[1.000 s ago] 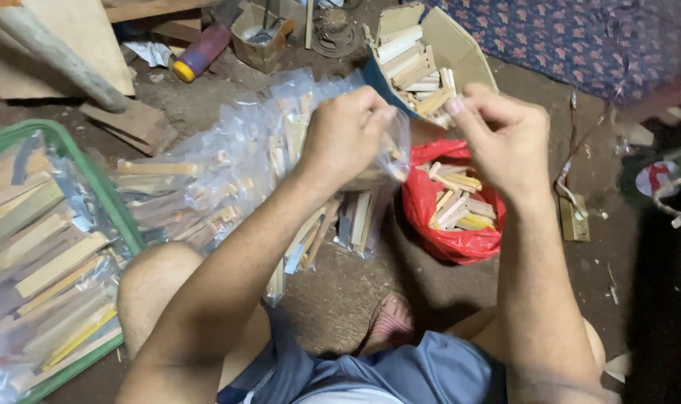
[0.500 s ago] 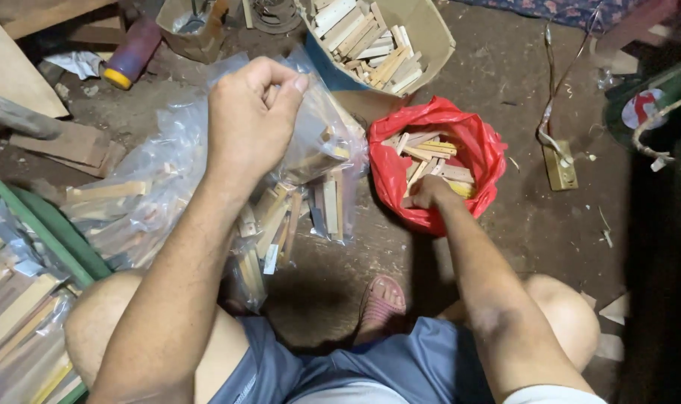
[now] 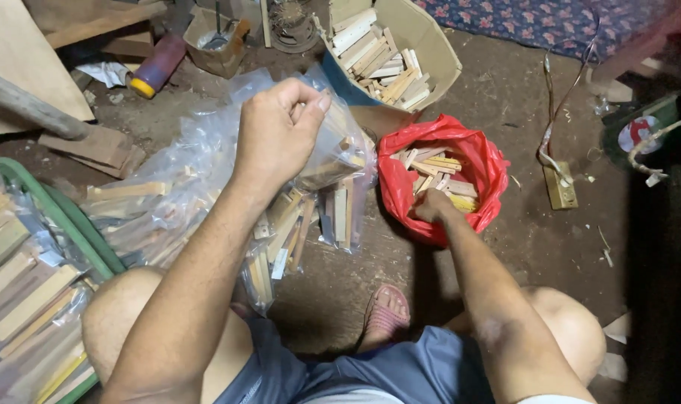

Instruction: The person sorts wooden strips from various containers, placing them into plastic bags and a red basket by hand.

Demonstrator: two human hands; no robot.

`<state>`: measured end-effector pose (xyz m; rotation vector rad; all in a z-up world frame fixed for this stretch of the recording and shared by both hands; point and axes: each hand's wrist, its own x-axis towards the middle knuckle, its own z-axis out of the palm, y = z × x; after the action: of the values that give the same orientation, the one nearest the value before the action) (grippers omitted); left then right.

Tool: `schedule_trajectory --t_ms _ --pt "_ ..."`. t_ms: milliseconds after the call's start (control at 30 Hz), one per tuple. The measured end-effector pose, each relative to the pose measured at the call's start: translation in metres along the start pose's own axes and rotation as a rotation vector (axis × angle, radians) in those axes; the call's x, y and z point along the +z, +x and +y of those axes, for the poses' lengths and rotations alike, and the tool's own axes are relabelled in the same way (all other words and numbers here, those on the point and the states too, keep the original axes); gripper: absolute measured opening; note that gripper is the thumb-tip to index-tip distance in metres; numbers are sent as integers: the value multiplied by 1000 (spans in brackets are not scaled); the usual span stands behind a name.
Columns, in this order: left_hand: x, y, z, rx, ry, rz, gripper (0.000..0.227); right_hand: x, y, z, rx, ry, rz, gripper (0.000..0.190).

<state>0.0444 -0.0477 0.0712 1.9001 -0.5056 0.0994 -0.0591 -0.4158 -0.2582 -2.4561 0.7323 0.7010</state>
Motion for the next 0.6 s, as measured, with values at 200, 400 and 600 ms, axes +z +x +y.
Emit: schedule_trajectory --t_ms 200,400,600 --pt "-8 -5 0 -25 -5 1 6 4 -11 -26 69 317 21 39" --pt "-8 -7 1 -44 -35 -22 8 6 -2 -11 127 204 194 37" --pt "-4 -3 -4 -53 -10 -13 8 -146 -95 -52 -38 43 666 35"
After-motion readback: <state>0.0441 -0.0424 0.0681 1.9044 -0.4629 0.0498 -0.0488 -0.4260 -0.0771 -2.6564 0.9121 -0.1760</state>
